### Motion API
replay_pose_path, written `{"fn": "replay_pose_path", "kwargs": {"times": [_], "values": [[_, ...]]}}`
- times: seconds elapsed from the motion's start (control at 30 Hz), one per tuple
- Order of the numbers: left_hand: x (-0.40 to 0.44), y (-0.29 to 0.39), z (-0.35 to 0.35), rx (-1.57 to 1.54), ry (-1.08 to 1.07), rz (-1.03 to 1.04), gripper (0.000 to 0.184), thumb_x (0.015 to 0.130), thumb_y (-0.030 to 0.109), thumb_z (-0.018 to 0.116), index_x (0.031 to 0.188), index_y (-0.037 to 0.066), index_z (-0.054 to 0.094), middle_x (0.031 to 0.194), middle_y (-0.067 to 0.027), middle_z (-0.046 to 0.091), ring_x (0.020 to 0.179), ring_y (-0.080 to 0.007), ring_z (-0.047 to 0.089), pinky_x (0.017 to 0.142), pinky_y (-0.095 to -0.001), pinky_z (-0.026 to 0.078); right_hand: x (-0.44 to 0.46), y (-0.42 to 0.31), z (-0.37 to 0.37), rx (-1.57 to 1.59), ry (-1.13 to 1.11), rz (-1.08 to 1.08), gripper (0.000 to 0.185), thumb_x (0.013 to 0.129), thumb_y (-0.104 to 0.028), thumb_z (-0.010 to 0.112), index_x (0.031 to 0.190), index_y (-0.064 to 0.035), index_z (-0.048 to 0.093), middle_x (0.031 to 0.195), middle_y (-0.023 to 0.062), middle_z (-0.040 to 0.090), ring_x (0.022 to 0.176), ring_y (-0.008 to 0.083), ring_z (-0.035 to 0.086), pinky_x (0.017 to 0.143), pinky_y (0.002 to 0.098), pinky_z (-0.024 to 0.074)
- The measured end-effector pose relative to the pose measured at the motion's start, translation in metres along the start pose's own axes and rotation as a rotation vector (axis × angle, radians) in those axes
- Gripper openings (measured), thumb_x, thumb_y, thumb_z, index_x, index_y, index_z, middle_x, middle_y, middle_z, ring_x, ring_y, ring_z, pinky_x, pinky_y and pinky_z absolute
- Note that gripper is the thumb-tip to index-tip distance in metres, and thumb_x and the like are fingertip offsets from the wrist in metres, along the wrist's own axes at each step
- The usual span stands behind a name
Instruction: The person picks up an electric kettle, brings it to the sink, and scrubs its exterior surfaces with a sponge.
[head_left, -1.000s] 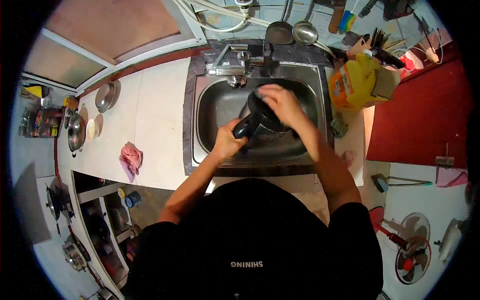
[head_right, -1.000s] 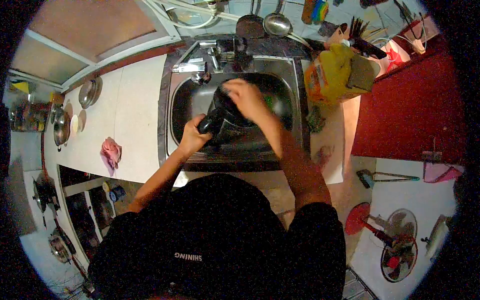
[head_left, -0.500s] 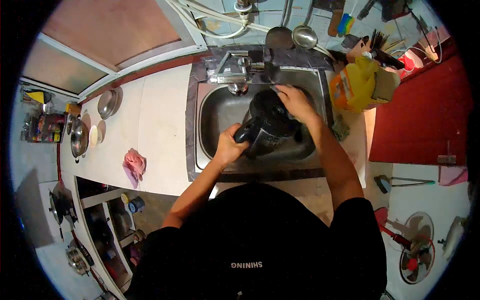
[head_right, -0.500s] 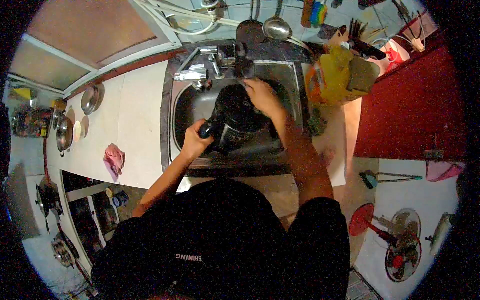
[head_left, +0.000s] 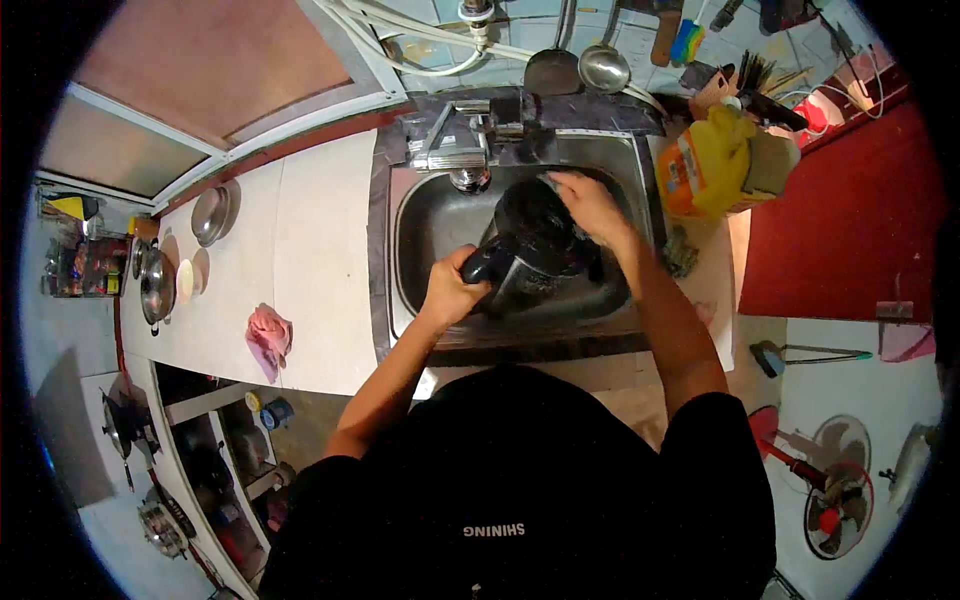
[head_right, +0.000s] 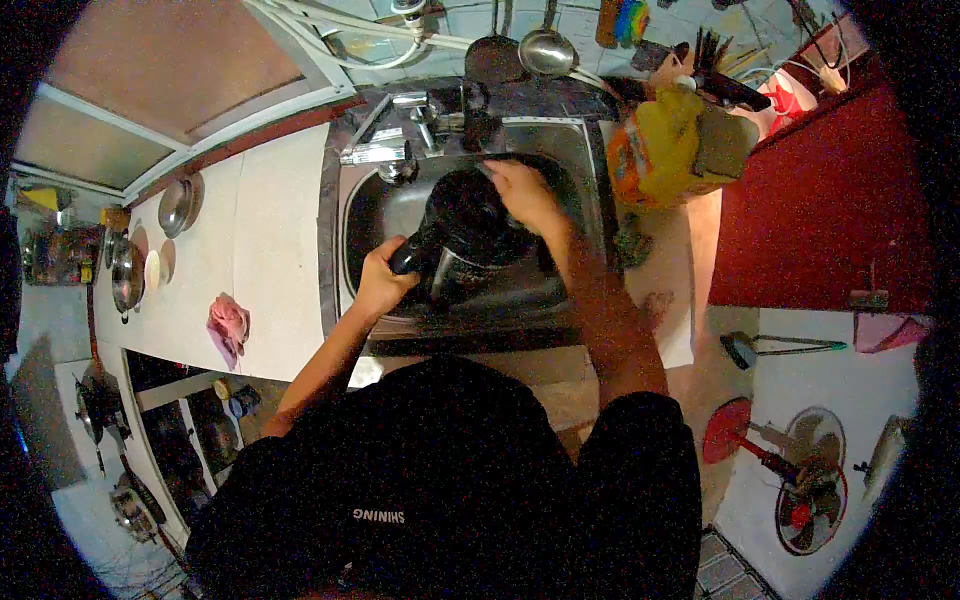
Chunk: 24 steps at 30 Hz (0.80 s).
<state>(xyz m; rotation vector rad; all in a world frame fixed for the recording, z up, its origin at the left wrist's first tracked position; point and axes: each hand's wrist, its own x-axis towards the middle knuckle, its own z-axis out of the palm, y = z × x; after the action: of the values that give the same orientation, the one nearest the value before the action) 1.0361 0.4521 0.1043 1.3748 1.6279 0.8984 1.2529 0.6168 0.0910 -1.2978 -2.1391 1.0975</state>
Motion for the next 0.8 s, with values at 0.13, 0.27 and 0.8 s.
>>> {"fn": "replay_pose_path", "kwargs": {"times": [0.13, 0.27, 0.8], "values": [[-0.001, -0.024, 0.002, -0.009, 0.089, -0.029, 0.028, 0.062, 0.007, 0.066, 0.089, 0.001, 0.06, 0.069, -0.0125, 0.058, 0.064, -0.0171, 0.057, 0.065, -0.0293, 0.046, -0.052, -0.001, 0.011, 0.036, 0.009, -0.093, 0.032, 0.09, -0.008, 0.047, 0.121, -0.003, 0.053, 0.123, 0.0157, 0.055, 0.113, 0.0273, 0.052, 0.093, 0.0306, 0.0399], [0.008, -0.029, 0.011, -0.057, 0.049, -0.053, 0.029, 0.063, 0.007, 0.066, 0.091, 0.002, 0.06, 0.07, -0.0129, 0.06, 0.065, -0.0186, 0.058, 0.065, -0.0297, 0.046, -0.077, -0.062, 0.019, 0.088, 0.015, -0.307, 0.033, 0.088, -0.004, 0.047, 0.12, -0.0026, 0.054, 0.125, 0.0168, 0.051, 0.116, 0.0306, 0.049, 0.095, 0.0363, 0.0409], [0.023, -0.018, 0.01, 0.122, -0.003, -0.078, 0.033, 0.061, 0.01, 0.066, 0.094, 0.005, 0.061, 0.076, -0.0193, 0.062, 0.072, -0.0319, 0.063, 0.065, -0.0356, 0.048, -0.026, -0.077, 0.03, -0.276, -0.134, -0.492, 0.021, 0.085, -0.008, 0.051, 0.102, -0.0044, 0.062, 0.115, 0.0112, 0.057, 0.107, 0.03, 0.053, 0.089, 0.0373, 0.0438]]}}
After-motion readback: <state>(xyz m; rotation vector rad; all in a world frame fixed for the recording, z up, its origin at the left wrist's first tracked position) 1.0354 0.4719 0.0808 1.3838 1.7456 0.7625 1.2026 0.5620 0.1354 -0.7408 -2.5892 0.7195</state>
